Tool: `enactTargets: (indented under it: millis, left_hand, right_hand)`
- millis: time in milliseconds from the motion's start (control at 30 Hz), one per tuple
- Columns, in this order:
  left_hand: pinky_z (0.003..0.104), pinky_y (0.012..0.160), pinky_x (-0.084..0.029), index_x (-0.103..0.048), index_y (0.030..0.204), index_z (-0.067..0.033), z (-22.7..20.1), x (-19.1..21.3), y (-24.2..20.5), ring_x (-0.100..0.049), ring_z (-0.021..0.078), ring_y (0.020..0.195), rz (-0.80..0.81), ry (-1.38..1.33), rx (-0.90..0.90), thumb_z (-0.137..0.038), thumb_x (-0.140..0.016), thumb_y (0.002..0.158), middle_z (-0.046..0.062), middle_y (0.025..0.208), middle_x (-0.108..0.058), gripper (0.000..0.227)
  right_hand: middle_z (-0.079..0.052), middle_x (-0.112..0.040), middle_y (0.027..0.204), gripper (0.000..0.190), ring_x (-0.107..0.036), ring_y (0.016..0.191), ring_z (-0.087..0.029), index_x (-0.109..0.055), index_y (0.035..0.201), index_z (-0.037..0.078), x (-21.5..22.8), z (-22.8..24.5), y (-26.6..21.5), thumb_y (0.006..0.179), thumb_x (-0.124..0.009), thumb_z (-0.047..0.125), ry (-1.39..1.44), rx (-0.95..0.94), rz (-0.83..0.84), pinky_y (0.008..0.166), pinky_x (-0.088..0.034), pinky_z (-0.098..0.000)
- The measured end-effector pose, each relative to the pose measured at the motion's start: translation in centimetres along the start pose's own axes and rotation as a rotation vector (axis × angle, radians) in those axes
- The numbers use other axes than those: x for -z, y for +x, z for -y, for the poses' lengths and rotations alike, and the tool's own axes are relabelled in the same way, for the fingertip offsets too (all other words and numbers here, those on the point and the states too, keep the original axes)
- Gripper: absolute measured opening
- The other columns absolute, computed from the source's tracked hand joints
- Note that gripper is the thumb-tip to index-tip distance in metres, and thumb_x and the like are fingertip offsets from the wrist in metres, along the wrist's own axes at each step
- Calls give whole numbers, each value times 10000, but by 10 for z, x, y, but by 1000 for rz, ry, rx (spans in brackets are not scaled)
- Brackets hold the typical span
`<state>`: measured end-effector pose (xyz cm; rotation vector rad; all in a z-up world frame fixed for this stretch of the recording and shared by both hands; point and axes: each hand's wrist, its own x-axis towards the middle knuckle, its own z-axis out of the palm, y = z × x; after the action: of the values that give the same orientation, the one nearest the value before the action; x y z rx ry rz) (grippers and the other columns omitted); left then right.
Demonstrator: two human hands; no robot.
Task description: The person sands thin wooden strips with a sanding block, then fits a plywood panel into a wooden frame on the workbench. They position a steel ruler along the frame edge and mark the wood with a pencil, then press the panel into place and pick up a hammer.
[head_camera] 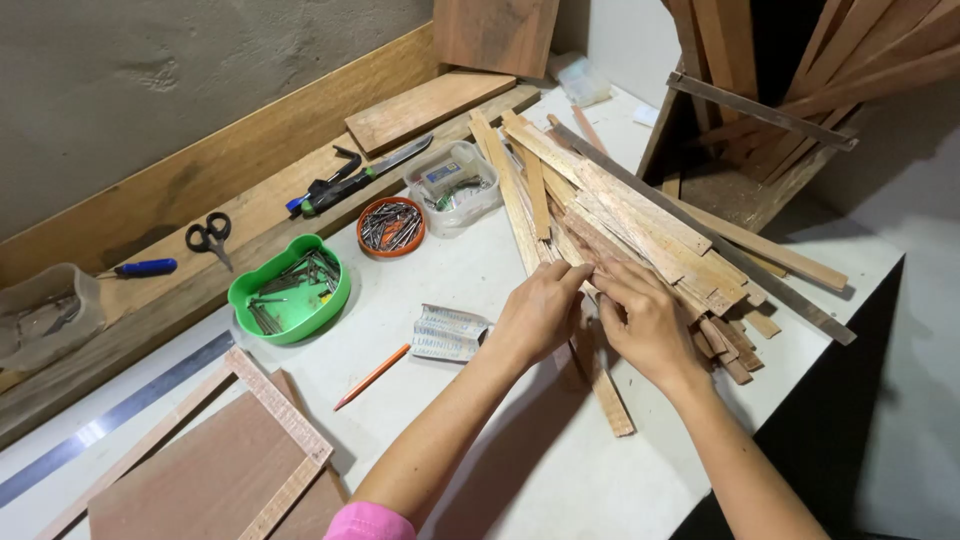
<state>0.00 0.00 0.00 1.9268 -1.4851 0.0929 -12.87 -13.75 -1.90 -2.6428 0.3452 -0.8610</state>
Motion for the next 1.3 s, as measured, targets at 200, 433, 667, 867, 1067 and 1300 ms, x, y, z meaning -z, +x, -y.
enactTargets:
  millis: [200,433,667,867,1067,1300]
  left_hand:
    - [456,873,-540,-636,1274,-25,14,-20,36,-637,368,1023,29,-3,-56,-45,-689,818,162,1083,-661,460]
    - [422,942,-522,-663,1198,-24,24,-50,52,-602,351,1109,-25,-21,-126,-101,-752,758,131,1172,-664,456]
    - [424,918,-517,-666,1224,-11,30,-45,45,-582,338,1112,-34,50,-117,-104,-757,745,144,1178,-627,497]
    - [471,783,-531,-613,1199,-1,23,-18,34,-608,361,1011,-27,203,286,-160,-711,893,190,1122,-583,359]
    - [530,771,-551,-496,1336,68,7,-17,26,-640,462,921,-102,-38,389,-96,-674,891,283,1151,-511,506]
    - [471,846,-589,-516,1335,82,-12,-45,38,-661,402,977,-127,-186,266,-102,-670,918,255,1145,-568,480]
  right_hand:
    - [-114,-692,1364,292,-593,1323,-299,-763,1166,73,-8,-43,16,879,-708,76,-98,-52,31,1145,-457,-441]
    - [-41,-680,1327,457,-582,1228,-218,-726,1214,123,1,-48,27,771,-816,194,-285,-286,278,1119,-415,-429]
    - [-33,-736,1260,418,-649,1141,-197,-735,1230,135,-1,-57,26,816,-775,183,-176,-225,188,1067,-503,-385]
    - [-113,-773,1018,387,-701,841,-197,-700,1301,101,5,-55,32,917,-657,90,-100,-263,157,754,-597,-327]
    - [-152,-747,782,473,-636,634,-210,-615,1468,118,4,-52,36,997,-611,72,-153,-369,230,527,-536,-286]
    - [-150,-784,1170,329,-730,1017,-228,-696,1265,82,-24,-83,11,944,-644,35,5,60,-34,953,-574,-346]
